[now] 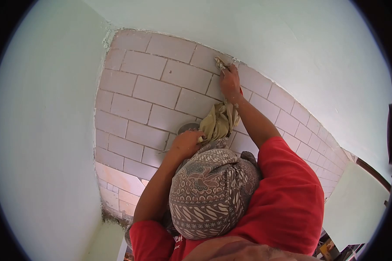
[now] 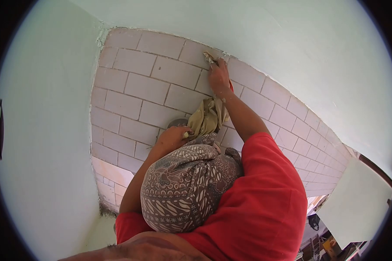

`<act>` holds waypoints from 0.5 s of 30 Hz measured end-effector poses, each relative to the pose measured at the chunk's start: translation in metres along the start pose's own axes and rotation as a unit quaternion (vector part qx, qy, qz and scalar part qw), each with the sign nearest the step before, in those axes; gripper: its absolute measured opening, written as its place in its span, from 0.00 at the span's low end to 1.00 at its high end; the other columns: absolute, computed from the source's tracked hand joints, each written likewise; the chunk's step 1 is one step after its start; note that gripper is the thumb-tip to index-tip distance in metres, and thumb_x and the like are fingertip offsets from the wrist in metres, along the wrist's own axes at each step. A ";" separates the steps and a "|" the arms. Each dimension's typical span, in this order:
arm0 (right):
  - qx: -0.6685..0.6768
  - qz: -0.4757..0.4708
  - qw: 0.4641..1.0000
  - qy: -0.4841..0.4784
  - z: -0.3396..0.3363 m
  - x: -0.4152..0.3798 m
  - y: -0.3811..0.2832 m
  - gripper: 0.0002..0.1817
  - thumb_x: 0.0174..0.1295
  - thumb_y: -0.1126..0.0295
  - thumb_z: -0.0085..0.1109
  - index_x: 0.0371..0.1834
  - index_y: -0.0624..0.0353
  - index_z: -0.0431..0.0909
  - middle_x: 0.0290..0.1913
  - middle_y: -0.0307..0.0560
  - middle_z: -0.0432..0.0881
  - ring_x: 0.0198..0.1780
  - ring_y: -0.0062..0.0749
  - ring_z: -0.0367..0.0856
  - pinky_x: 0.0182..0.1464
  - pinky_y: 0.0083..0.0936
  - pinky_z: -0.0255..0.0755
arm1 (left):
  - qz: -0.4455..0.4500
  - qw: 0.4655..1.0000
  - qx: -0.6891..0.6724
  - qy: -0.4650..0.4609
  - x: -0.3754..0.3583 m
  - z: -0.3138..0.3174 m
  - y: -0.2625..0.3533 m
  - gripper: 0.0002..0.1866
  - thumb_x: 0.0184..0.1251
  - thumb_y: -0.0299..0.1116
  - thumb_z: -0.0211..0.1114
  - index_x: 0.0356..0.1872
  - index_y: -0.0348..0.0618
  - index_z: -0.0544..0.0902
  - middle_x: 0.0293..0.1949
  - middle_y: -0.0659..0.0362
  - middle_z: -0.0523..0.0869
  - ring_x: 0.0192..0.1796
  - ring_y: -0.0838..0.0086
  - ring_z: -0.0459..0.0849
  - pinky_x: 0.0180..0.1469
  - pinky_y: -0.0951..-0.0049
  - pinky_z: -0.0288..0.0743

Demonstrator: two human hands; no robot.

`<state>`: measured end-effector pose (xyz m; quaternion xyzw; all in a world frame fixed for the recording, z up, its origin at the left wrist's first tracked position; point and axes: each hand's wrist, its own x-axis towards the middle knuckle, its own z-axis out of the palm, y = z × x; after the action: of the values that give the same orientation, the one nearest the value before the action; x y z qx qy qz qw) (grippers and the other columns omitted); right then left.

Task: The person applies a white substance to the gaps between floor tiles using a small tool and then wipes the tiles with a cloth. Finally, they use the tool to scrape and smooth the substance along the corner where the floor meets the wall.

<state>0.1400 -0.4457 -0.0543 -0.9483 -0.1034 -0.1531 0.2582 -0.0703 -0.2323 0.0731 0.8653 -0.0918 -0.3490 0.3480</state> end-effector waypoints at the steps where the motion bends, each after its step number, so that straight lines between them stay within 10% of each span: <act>1: 0.018 0.022 1.000 0.004 -0.006 0.005 0.002 0.11 0.67 0.74 0.59 0.47 0.67 0.87 0.53 0.63 0.80 0.57 0.62 0.77 0.61 0.49 0.73 | 0.002 1.000 -0.003 -0.003 -0.001 -0.001 0.001 0.18 0.65 0.36 0.72 0.56 0.52 0.87 0.52 0.48 0.88 0.53 0.47 0.87 0.56 0.50 0.80; 5: -0.028 0.059 0.993 0.094 0.014 0.016 -0.010 0.11 0.65 0.76 0.59 0.46 0.67 0.86 0.53 0.62 0.81 0.55 0.60 0.78 0.61 0.49 0.73 | -0.002 1.000 -0.018 0.004 -0.004 -0.006 0.002 0.17 0.65 0.36 0.72 0.55 0.51 0.87 0.52 0.47 0.88 0.53 0.47 0.87 0.56 0.50 0.80; 12: 0.180 -0.184 0.952 -0.167 0.045 -0.059 -0.137 0.10 0.61 0.76 0.61 0.42 0.63 0.87 0.50 0.57 0.82 0.57 0.54 0.79 0.63 0.44 0.75 | -0.019 1.000 -0.024 -0.001 0.003 -0.002 0.001 0.20 0.61 0.32 0.70 0.55 0.53 0.87 0.52 0.49 0.89 0.56 0.50 0.86 0.61 0.50 0.80; 14: 0.337 -0.214 0.861 -0.314 0.051 -0.073 -0.148 0.07 0.60 0.75 0.62 0.38 0.63 0.87 0.47 0.58 0.82 0.55 0.55 0.80 0.60 0.45 0.76 | -0.036 0.998 -0.001 -0.043 0.000 -0.013 0.008 0.19 0.61 0.34 0.70 0.55 0.51 0.87 0.52 0.48 0.89 0.55 0.49 0.87 0.60 0.50 0.80; 15: 0.325 -0.182 0.897 -0.237 0.047 -0.064 -0.148 0.06 0.61 0.76 0.63 0.38 0.64 0.87 0.46 0.58 0.83 0.54 0.54 0.81 0.58 0.43 0.77 | -0.041 0.998 0.000 -0.042 -0.001 -0.014 0.005 0.19 0.61 0.34 0.70 0.55 0.51 0.87 0.52 0.48 0.89 0.55 0.49 0.87 0.60 0.50 0.80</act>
<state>0.0505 -0.3036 -0.0466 -0.7842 -0.3762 0.0739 0.4879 -0.0614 -0.2283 0.0836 0.8531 -0.0710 -0.3986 0.3290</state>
